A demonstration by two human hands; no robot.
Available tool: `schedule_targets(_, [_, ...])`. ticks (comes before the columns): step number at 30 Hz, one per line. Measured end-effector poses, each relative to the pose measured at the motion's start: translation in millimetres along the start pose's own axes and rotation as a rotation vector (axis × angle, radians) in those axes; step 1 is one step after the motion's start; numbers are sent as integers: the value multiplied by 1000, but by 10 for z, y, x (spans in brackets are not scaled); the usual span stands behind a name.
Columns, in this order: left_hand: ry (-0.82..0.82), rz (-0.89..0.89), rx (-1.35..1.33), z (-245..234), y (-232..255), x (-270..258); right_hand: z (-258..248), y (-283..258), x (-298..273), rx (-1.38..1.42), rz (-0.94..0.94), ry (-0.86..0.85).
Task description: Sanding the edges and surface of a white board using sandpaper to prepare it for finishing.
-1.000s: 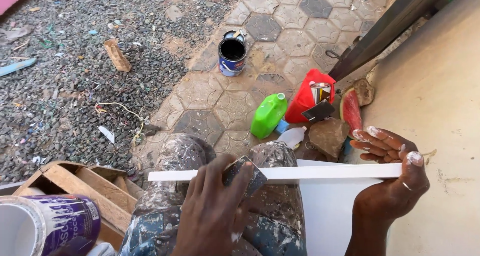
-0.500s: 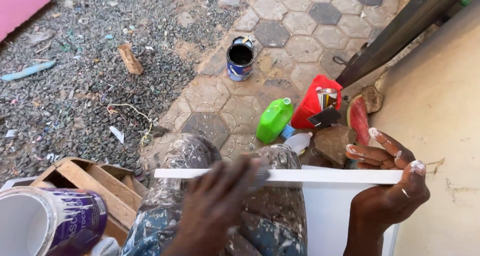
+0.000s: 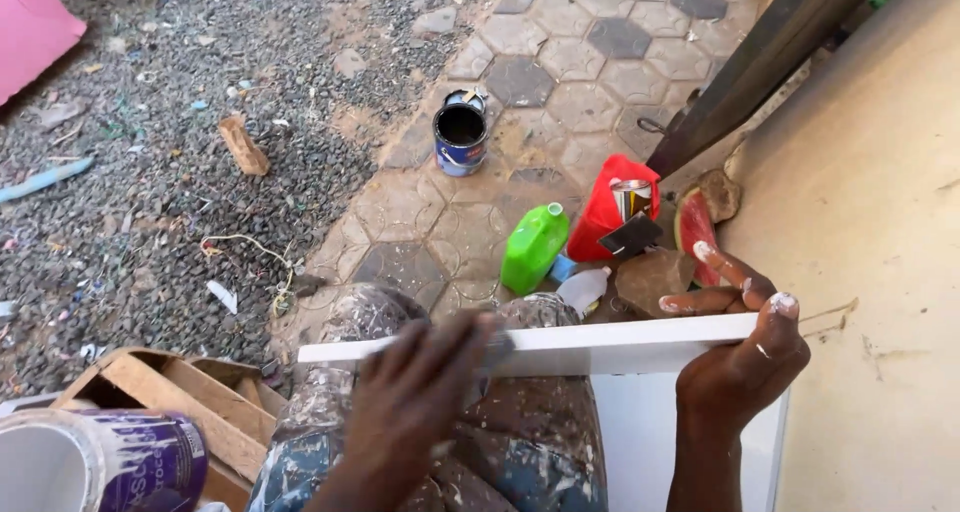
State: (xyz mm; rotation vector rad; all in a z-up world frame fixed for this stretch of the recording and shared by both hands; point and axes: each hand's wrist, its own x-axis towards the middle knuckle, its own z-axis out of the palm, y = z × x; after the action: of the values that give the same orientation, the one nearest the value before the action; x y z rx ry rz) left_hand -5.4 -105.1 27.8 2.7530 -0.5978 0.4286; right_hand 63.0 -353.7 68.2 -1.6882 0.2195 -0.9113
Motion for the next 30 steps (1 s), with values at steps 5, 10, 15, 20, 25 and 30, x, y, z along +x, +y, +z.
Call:
schedule_targets(5, [253, -6, -69, 32, 263, 185, 88, -32, 14, 41, 10, 13])
schedule_targets(10, [144, 162, -63, -13, 384, 539, 109, -70, 4, 81, 156, -39])
schedule_targets(15, [97, 61, 17, 56, -382, -39, 109, -12, 50, 11, -23, -5])
schedule_targets(20, [155, 151, -222, 69, 252, 493, 79, 427, 4, -245, -405, 27])
schedule_targets(25, [99, 308, -202, -65, 225, 608, 136, 60, 3, 79, -44, -43])
schedule_targets(30, [25, 52, -360, -70, -524, -10, 120, -120, 64, 31, 42, -7])
